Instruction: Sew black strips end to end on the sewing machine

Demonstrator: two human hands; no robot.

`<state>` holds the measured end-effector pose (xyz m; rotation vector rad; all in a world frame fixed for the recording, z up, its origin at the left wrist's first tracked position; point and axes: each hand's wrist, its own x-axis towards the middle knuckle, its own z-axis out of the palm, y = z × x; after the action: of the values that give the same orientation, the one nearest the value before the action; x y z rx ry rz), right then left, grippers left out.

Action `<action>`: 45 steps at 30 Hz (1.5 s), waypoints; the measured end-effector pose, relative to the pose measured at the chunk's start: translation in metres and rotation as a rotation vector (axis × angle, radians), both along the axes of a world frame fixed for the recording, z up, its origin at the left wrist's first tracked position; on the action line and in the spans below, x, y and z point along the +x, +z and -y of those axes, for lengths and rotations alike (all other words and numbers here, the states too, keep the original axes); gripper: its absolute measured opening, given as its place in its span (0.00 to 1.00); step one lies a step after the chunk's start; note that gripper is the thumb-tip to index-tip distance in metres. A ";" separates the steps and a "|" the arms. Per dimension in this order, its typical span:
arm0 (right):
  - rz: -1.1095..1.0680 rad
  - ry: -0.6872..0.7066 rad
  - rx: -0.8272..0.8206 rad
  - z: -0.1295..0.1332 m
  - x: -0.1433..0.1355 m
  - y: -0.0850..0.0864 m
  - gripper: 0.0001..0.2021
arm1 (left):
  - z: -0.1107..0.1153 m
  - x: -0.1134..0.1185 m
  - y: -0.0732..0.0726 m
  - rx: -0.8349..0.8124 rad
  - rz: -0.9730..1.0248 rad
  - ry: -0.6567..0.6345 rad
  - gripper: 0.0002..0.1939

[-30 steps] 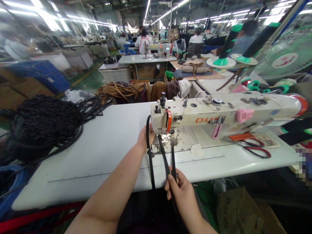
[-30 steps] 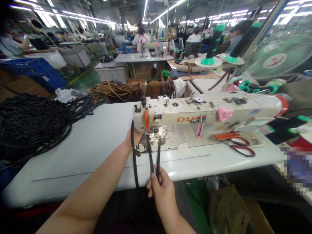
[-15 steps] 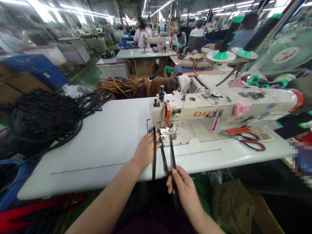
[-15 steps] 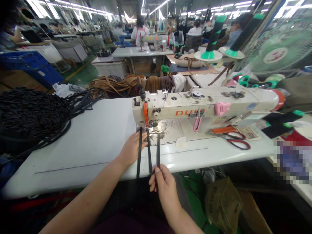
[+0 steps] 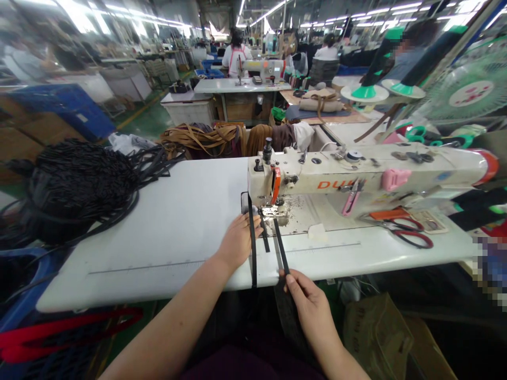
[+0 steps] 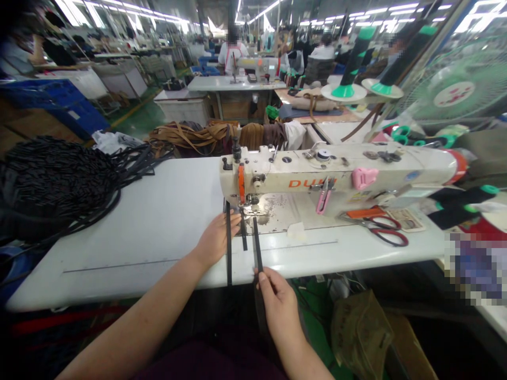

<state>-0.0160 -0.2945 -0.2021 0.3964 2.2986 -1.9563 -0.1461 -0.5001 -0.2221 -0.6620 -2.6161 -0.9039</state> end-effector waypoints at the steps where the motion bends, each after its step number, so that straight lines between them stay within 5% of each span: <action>1: 0.006 -0.002 -0.012 0.000 0.000 0.000 0.28 | 0.000 0.000 0.000 0.001 -0.005 -0.001 0.16; 26: 0.096 0.008 -0.212 0.011 -0.006 0.001 0.34 | -0.002 -0.002 -0.002 -0.075 -0.057 0.010 0.15; 36: 0.082 0.057 -0.133 0.013 -0.007 -0.003 0.35 | -0.003 -0.005 -0.006 -0.037 -0.088 0.019 0.16; 45: -0.009 0.182 0.032 0.015 -0.014 -0.001 0.28 | 0.005 -0.053 -0.008 0.190 0.073 0.085 0.13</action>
<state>-0.0303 -0.3094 -0.2033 0.1745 2.2842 -1.8408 -0.1989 -0.5053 -0.2302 -0.4736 -2.5560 -1.1521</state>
